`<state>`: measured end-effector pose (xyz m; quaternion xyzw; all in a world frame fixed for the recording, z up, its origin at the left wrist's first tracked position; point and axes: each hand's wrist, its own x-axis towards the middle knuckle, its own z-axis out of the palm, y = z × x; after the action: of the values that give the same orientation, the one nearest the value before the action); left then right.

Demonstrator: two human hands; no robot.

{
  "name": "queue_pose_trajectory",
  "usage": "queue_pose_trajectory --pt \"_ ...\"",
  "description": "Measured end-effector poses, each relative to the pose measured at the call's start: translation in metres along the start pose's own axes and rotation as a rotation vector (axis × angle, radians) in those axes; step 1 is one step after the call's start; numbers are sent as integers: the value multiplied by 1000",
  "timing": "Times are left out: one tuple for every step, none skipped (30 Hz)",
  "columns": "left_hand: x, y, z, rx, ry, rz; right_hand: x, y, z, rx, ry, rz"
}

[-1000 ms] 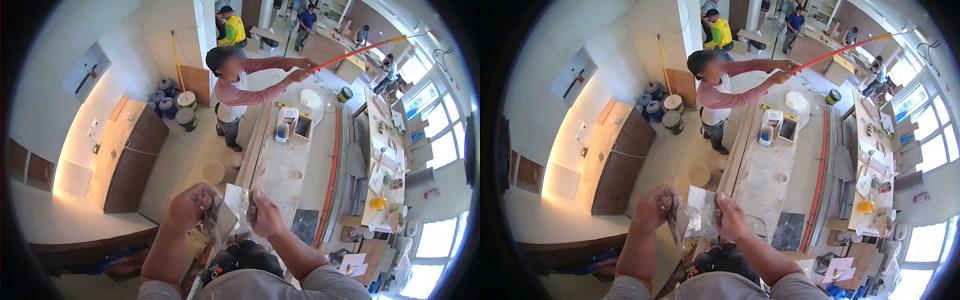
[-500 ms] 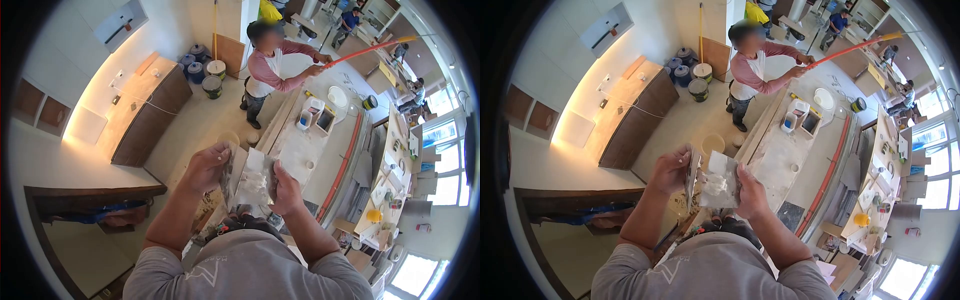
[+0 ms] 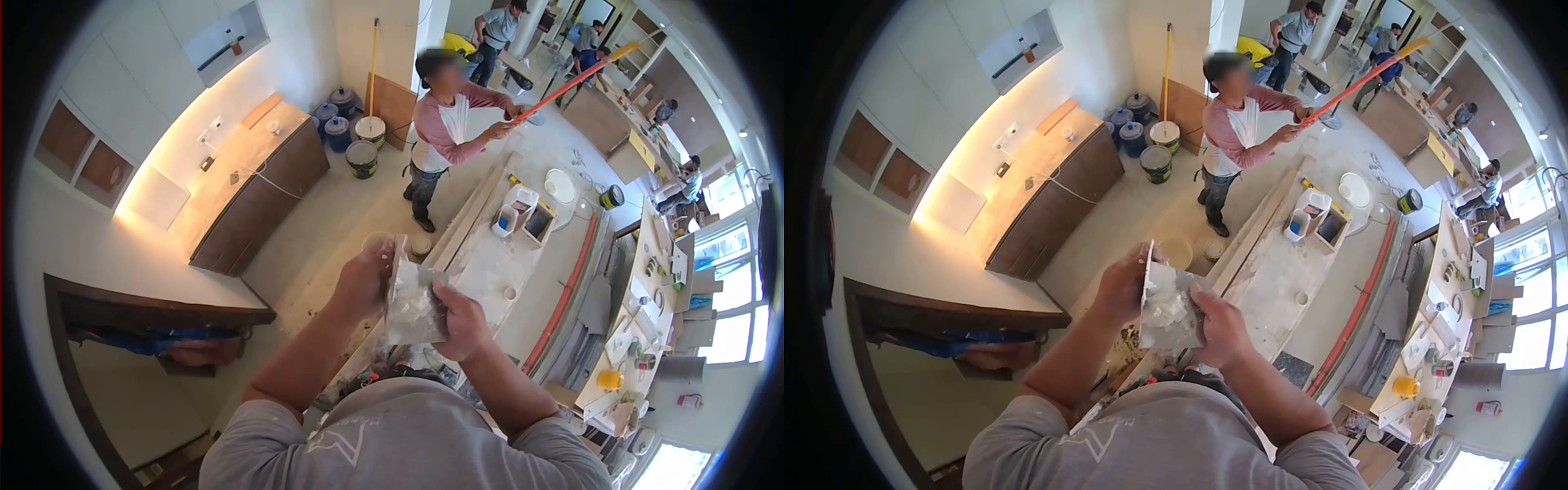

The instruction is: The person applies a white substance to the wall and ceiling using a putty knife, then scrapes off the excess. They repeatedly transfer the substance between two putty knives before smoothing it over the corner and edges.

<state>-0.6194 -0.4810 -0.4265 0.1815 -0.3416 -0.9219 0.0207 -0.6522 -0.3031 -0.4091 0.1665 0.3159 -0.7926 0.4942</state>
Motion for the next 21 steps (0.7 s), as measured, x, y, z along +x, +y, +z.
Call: queue_pose_trajectory --pt "-4 1 9 30 44 -13 0 2 -1 14 -8 -9" --pt "-3 -2 8 103 30 -8 -1 3 -2 29 -16 -17" --pt "-1 -5 1 177 17 -3 -2 3 -5 6 21 -21" --pt "2 -7 -7 249 5 3 -3 2 -8 -17 36 -70" --pt "5 -12 -16 358 3 21 -4 1 -12 -38 51 -115" --pt "9 -17 -26 466 5 39 -7 0 -15 -60 67 -157" --pt "8 -18 -28 572 9 58 -11 -5 -16 -59 83 -177" --pt "7 -19 -30 678 9 61 -16 -14 -17 -58 98 -195" --pt "6 -17 -30 784 12 64 -21 -22 -17 -56 112 -210" --pt "4 -15 -31 892 22 62 -26 -28 -19 -25 79 -247" --pt "3 -14 -34 576 -20 -26 -33 -33 -9 -37 71 -310" --pt "4 -12 -38 259 -59 -102 -40 -38 -1 -48 61 -373" --pt "4 -11 -42 -58 -98 -172 -44 -41 -3 -62 20 -389" --pt "7 -14 -45 -221 -221 -178 -43 -41 -8 -60 41 -360" --pt "13 -21 -46 -384 -349 -183 -40 -40 -14 -60 63 -338" --pt "17 -24 -42 -549 -483 -190 -38 -39 -21 -61 87 -320" --pt "20 -26 -38 -576 -529 -208 -37 -37 -30 -103 129 -263" --pt "22 -30 -31 -607 -577 -227 -37 -34 -37 -99 135 -251" --pt "25 -34 -25 -640 -625 -248 -36 -29 -41 -96 143 -238" --pt "28 -38 -23 -638 -634 -261 -36 -25 -45 -90 151 -225" --pt "32 -41 -22 -633 -643 -275 -36 -24 -51 -90 133 -208"
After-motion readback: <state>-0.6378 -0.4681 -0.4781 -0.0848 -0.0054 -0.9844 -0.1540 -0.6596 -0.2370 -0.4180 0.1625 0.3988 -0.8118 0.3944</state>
